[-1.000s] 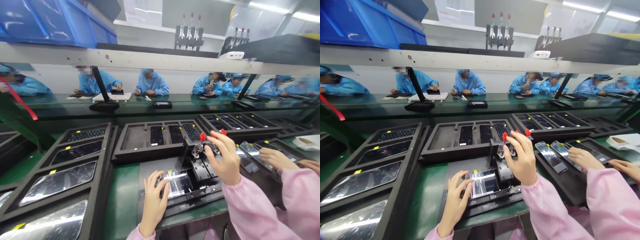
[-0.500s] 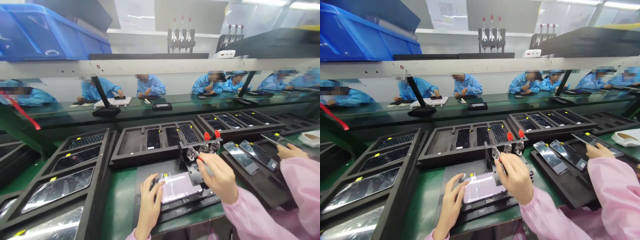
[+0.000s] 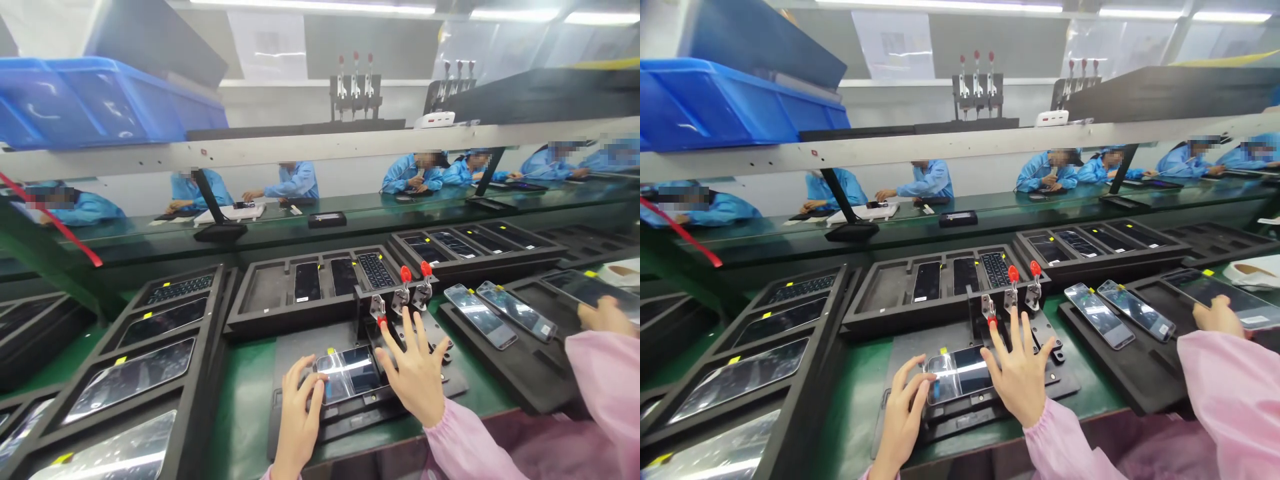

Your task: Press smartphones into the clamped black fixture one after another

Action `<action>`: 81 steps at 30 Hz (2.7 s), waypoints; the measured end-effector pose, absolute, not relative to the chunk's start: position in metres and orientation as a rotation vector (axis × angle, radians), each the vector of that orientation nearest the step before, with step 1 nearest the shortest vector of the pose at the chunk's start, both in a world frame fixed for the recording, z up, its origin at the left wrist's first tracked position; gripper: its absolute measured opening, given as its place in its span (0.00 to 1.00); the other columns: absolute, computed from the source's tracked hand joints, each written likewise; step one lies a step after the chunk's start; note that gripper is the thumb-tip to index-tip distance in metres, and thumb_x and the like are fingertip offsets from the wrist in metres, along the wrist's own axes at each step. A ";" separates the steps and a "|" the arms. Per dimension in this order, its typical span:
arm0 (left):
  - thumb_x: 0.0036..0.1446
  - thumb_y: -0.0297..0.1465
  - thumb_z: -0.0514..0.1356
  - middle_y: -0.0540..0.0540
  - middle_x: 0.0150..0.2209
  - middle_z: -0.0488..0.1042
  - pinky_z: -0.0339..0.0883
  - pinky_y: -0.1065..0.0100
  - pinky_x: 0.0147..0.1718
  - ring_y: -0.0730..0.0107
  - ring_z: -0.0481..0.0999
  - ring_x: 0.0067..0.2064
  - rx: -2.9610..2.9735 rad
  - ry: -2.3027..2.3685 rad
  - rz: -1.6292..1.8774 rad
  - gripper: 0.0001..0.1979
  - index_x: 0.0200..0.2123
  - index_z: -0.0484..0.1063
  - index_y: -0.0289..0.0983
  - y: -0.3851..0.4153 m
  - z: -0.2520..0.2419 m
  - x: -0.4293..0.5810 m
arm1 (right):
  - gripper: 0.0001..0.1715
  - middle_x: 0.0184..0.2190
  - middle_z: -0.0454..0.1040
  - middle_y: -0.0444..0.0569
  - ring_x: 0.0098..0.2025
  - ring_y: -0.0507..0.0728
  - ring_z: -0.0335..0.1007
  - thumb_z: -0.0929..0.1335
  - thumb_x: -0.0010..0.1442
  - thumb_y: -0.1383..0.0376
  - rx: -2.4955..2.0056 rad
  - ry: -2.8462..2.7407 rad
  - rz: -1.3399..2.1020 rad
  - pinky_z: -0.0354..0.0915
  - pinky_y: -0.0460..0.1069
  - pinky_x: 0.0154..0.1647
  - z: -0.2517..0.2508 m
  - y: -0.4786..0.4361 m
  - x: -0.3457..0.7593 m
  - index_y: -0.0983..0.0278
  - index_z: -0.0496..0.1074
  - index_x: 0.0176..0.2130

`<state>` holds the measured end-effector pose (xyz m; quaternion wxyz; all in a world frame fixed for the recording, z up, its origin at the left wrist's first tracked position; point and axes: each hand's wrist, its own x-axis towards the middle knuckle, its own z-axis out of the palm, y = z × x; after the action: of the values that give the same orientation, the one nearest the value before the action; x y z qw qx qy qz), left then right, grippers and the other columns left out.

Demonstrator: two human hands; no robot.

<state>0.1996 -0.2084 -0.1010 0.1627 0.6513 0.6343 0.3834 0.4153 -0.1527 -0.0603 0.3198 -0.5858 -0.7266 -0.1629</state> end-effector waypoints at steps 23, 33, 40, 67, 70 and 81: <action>0.63 0.32 0.44 0.48 0.60 0.57 0.42 0.36 0.56 0.56 0.53 0.62 1.914 1.935 0.914 0.19 0.53 0.65 0.51 -0.201 -0.095 0.196 | 0.12 0.45 0.70 0.51 0.52 0.62 0.63 0.63 0.57 0.68 -1.226 -1.619 -0.223 0.43 0.71 0.59 -0.118 -0.224 0.469 0.60 0.73 0.38; 0.64 0.32 0.43 0.47 0.60 0.57 0.43 0.43 0.59 0.59 0.52 0.62 1.967 1.883 0.948 0.18 0.52 0.66 0.47 -0.200 -0.103 0.196 | 0.11 0.45 0.70 0.51 0.51 0.62 0.64 0.63 0.57 0.67 -1.269 -1.627 -0.204 0.45 0.69 0.59 -0.139 -0.231 0.473 0.61 0.73 0.38; 0.64 0.33 0.43 0.48 0.61 0.54 0.48 0.50 0.60 0.62 0.52 0.62 1.833 1.771 1.070 0.19 0.56 0.61 0.47 -0.200 -0.109 0.196 | 0.11 0.43 0.70 0.50 0.48 0.61 0.66 0.63 0.56 0.69 -1.219 -1.573 -0.180 0.55 0.63 0.55 -0.146 -0.230 0.473 0.61 0.74 0.38; 0.63 0.37 0.45 0.47 0.59 0.60 0.54 0.52 0.59 0.60 0.60 0.60 1.701 1.680 1.174 0.19 0.54 0.65 0.43 -0.199 -0.109 0.198 | 0.08 0.39 0.69 0.52 0.41 0.57 0.67 0.65 0.58 0.63 -1.358 -1.504 -0.175 0.63 0.55 0.44 -0.192 -0.212 0.473 0.64 0.70 0.38; 0.63 0.36 0.45 0.46 0.59 0.59 0.52 0.52 0.59 0.60 0.58 0.60 1.696 1.670 1.175 0.19 0.54 0.64 0.43 -0.200 -0.110 0.198 | 0.08 0.40 0.68 0.53 0.42 0.57 0.66 0.65 0.58 0.64 -1.352 -1.496 -0.153 0.62 0.55 0.45 -0.192 -0.213 0.473 0.64 0.70 0.39; 0.64 0.36 0.44 0.47 0.60 0.58 0.48 0.53 0.61 0.62 0.56 0.61 1.677 1.634 1.137 0.19 0.55 0.61 0.43 -0.201 -0.111 0.196 | 0.08 0.40 0.68 0.52 0.42 0.57 0.65 0.66 0.57 0.65 -1.326 -1.515 -0.136 0.61 0.56 0.46 -0.190 -0.214 0.474 0.65 0.70 0.38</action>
<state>0.1957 -0.2006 -0.1110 0.2660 0.6210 0.6051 0.4212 0.4737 -0.2136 -0.1899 0.5328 -0.5562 -0.6352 -0.0569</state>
